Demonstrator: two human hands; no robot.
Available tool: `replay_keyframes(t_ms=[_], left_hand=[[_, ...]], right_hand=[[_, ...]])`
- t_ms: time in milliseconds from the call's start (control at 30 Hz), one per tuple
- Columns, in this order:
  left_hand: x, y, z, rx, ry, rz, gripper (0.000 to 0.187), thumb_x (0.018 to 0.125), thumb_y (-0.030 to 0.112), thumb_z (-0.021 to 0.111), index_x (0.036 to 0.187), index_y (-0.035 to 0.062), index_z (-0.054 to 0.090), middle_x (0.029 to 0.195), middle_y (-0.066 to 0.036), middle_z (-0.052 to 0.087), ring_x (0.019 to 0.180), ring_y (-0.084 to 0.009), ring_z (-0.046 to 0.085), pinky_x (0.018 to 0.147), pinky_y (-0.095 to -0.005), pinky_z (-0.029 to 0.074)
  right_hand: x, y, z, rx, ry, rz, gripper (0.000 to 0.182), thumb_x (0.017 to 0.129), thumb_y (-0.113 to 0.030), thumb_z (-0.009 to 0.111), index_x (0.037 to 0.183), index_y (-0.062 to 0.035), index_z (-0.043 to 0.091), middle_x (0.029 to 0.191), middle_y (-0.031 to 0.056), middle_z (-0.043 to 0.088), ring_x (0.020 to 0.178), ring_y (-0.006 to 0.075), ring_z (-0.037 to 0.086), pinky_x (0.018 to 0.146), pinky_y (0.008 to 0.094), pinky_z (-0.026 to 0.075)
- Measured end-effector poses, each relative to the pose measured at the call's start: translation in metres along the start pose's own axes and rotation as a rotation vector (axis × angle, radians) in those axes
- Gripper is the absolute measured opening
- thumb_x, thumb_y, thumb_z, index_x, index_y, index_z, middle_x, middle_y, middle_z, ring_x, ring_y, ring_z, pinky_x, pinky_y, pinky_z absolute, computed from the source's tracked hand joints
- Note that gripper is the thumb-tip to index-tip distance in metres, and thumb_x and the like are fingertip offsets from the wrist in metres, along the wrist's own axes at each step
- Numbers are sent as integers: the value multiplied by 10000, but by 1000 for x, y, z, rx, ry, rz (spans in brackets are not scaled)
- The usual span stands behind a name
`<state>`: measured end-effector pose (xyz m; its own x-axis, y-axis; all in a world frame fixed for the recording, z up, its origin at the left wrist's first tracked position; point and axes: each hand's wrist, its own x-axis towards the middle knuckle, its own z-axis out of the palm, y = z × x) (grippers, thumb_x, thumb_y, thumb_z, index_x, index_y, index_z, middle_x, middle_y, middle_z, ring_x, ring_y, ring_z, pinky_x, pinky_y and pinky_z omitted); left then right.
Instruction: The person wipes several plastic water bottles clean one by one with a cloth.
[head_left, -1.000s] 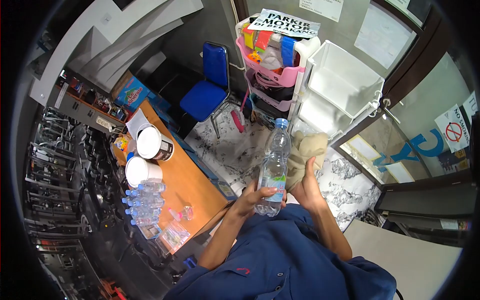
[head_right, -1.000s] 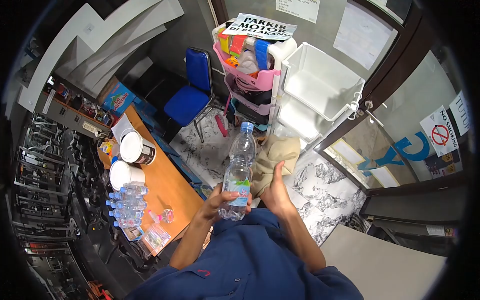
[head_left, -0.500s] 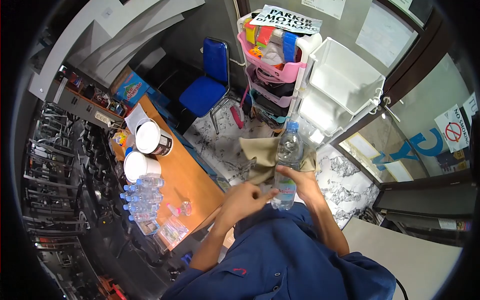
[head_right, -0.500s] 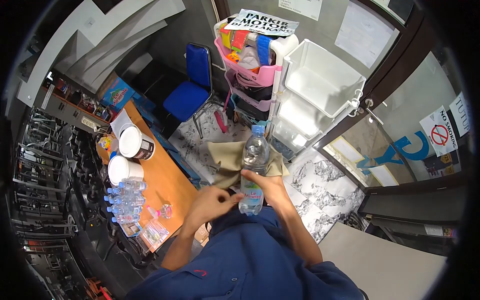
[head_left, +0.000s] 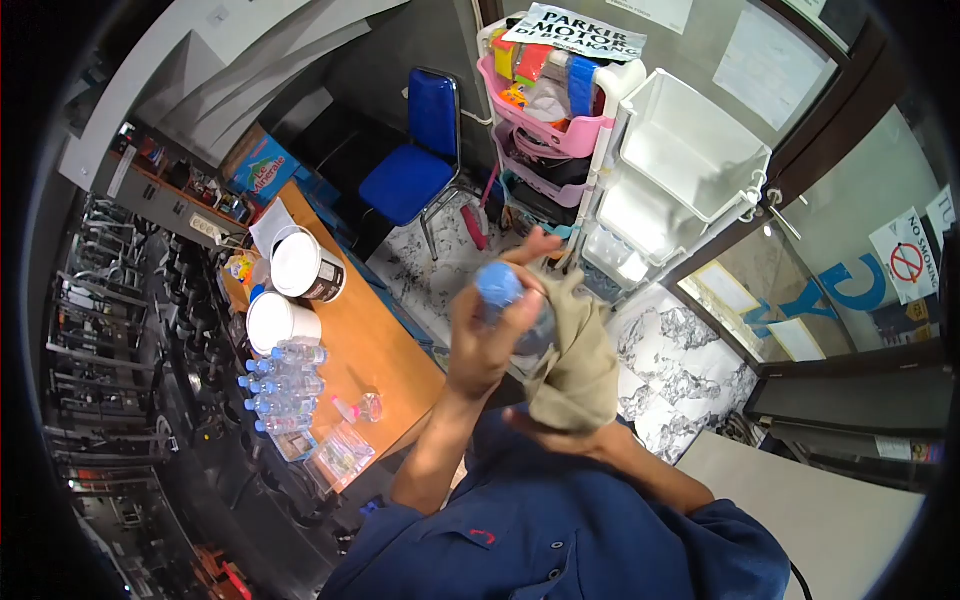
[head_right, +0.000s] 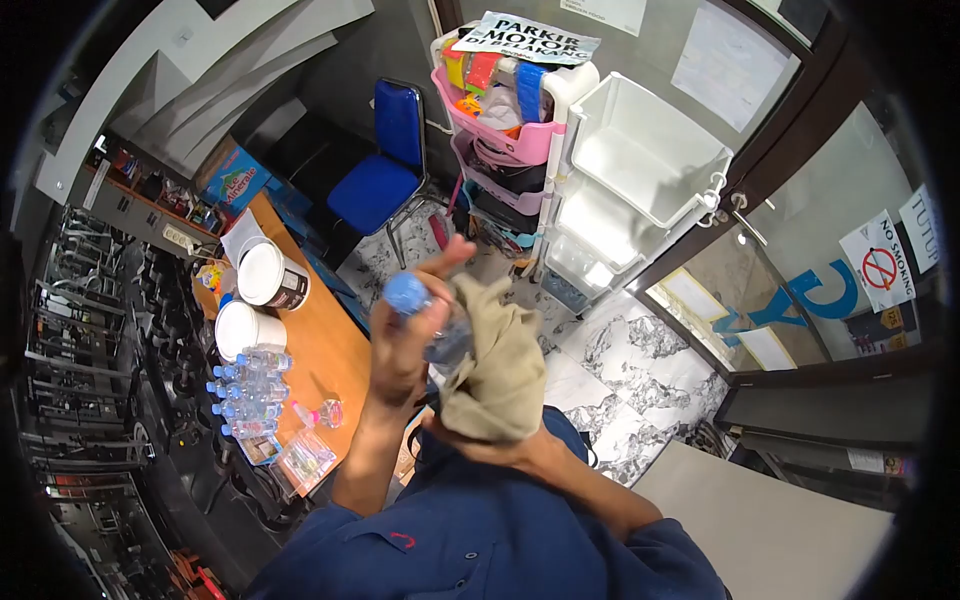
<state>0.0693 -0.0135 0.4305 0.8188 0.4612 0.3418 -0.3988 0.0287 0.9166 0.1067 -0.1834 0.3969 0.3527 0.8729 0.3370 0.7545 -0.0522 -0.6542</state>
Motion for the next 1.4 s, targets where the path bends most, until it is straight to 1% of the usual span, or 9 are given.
replay_keyframes(t_ms=[100,267,533,667,833,1067,1100,1267,1400], left_hand=[[7,1,-3,-288,194,30,138,972,74,548,1061,9,630,1399,-266,650,1503,-379,469,1299,-551,245],[-1,16,20,-173,216,193,121,937,19,592,1049,-25,604,985,-151,666,996,-288,692,1176,-564,449],[-6,21,39,-194,144,287,141,868,41,619,1002,2,600,921,-155,675,934,-258,694,1169,-552,450],[-1,28,26,-195,-45,235,106,860,64,646,938,-4,626,852,-134,677,865,-246,703,1124,-547,496],[16,25,12,-513,-294,-93,173,907,194,640,926,30,586,853,-101,619,875,-235,664,1051,-513,553],[40,-16,-18,-1367,-72,-363,122,956,214,611,912,116,555,865,23,517,906,-120,567,933,-336,503],[39,-23,-25,-1339,-34,-363,125,953,217,613,911,115,554,863,23,517,904,-120,567,927,-342,505],[34,-43,-39,-894,71,-274,142,910,218,618,895,105,533,852,-11,514,888,-166,575,886,-389,533],[19,-35,-22,-362,-38,-157,149,885,185,641,899,40,610,847,-87,634,843,-207,649,854,-397,557]], right_hand=[[-12,4,8,-233,51,-252,550,836,-550,805,1152,-117,683,1237,127,614,1148,333,591,998,508,456],[11,10,-27,-97,75,-207,634,821,-587,814,1297,-184,703,1406,170,600,1323,384,542,1071,551,420],[31,17,-3,318,636,-38,496,1074,-340,596,1352,70,611,1296,230,660,1153,358,657,995,449,504],[27,22,-31,871,215,548,501,1127,-367,494,1419,29,589,1373,152,644,1285,263,601,1083,390,462],[14,100,21,1820,-278,333,499,1125,-343,499,1454,28,550,1401,152,648,1275,244,642,1101,395,507],[-3,48,40,2506,-121,439,502,1115,-284,478,1547,-28,475,1406,199,649,1252,322,671,1100,476,541],[3,38,28,2690,-151,462,501,1115,-285,473,1548,-34,473,1408,203,649,1246,334,676,1096,482,546],[-11,71,38,1963,60,1043,431,1097,-345,491,1331,-18,647,1214,178,748,1041,309,754,942,447,625],[-21,81,49,2063,89,1158,414,1119,-363,448,1288,-37,639,1203,157,735,1046,305,739,963,454,619]])
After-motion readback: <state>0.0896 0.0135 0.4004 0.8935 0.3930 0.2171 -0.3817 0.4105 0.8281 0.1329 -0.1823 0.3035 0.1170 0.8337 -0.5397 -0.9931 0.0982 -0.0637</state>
